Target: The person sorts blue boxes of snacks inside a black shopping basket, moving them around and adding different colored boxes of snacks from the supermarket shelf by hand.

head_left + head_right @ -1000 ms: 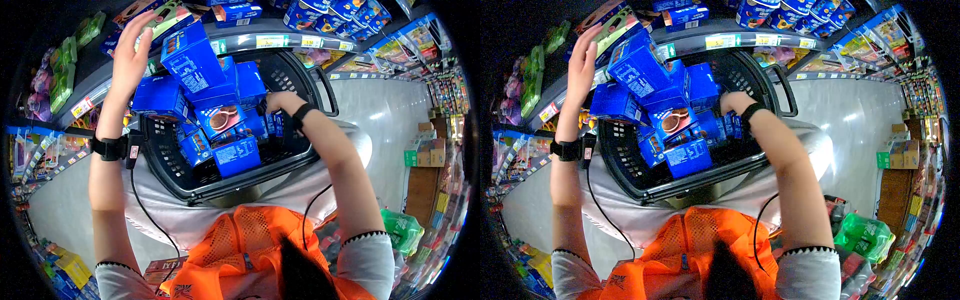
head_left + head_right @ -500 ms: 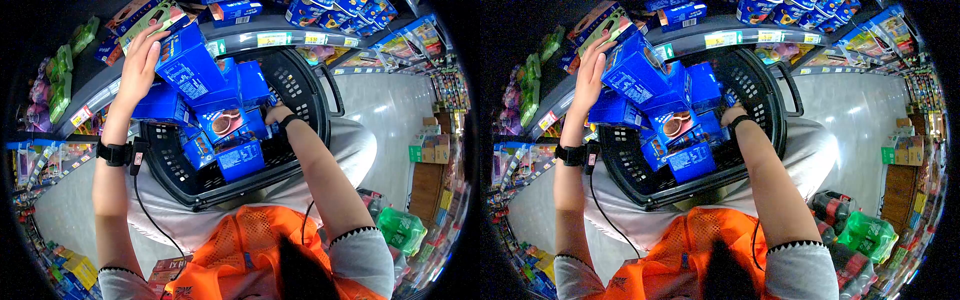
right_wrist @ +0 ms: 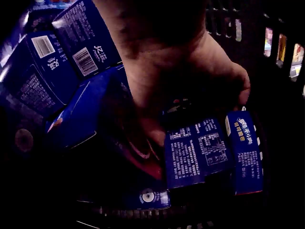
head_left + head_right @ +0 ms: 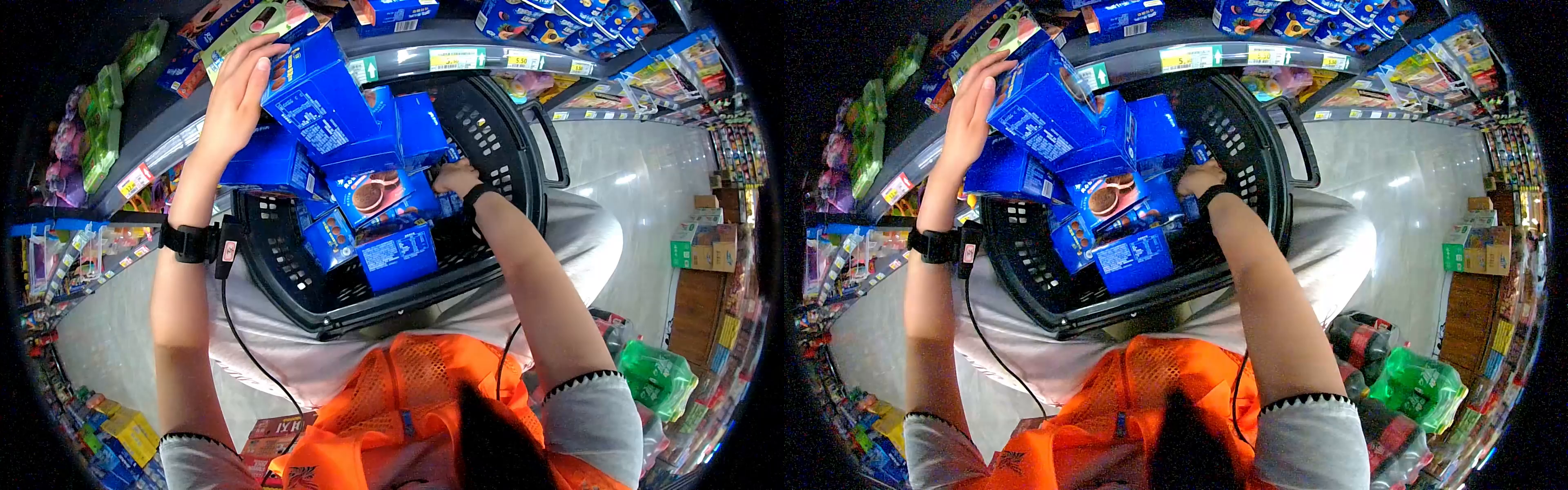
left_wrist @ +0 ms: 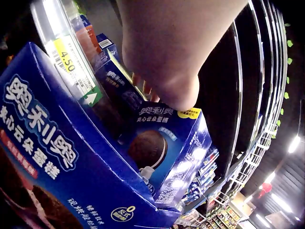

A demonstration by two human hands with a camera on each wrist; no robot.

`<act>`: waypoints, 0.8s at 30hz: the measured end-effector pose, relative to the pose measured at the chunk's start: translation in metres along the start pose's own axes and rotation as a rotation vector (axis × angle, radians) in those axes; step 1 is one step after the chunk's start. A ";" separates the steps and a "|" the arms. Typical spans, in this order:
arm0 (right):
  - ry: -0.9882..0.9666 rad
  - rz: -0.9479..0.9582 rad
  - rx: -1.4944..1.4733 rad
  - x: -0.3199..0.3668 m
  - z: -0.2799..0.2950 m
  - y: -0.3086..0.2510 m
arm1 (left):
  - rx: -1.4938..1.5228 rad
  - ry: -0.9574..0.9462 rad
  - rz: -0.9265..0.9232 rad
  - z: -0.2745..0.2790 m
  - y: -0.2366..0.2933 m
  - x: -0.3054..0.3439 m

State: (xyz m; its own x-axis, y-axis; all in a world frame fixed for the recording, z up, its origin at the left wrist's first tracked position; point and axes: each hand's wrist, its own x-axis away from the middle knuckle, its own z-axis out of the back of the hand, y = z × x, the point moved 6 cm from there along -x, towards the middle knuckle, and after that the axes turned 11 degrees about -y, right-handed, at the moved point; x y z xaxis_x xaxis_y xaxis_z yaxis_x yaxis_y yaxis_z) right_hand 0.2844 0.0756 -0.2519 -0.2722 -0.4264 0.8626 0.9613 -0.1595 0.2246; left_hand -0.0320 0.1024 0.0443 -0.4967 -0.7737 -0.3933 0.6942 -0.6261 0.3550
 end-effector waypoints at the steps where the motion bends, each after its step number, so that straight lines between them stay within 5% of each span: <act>1: 0.003 -0.011 0.001 -0.004 0.000 -0.001 | 0.004 -0.003 0.001 0.000 -0.001 -0.001; 7: 0.064 -0.026 -0.028 0.014 0.017 0.002 | 0.005 -0.001 -0.028 0.000 -0.003 -0.005; 9: 0.027 0.208 0.260 0.008 0.026 -0.008 | 0.005 0.004 -0.042 0.000 -0.004 -0.005; 10: 0.146 0.204 0.207 0.038 0.036 -0.005 | -0.001 0.002 -0.043 0.000 -0.005 -0.004; 19: 0.089 0.375 -0.084 0.138 0.085 0.036 | -0.011 0.090 -0.025 0.006 -0.013 0.000; 24: 0.316 0.452 -0.019 0.195 0.123 0.065 | 0.048 0.308 -0.079 0.034 0.015 -0.011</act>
State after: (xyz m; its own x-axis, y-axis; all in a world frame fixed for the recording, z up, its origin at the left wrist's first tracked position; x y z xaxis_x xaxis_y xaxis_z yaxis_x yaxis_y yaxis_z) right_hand 0.2988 0.0914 -0.0133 0.1657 -0.7021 0.6926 0.9852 0.0871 -0.1474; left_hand -0.0336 0.0981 0.0825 -0.3622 -0.6614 -0.6568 0.6311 -0.6926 0.3494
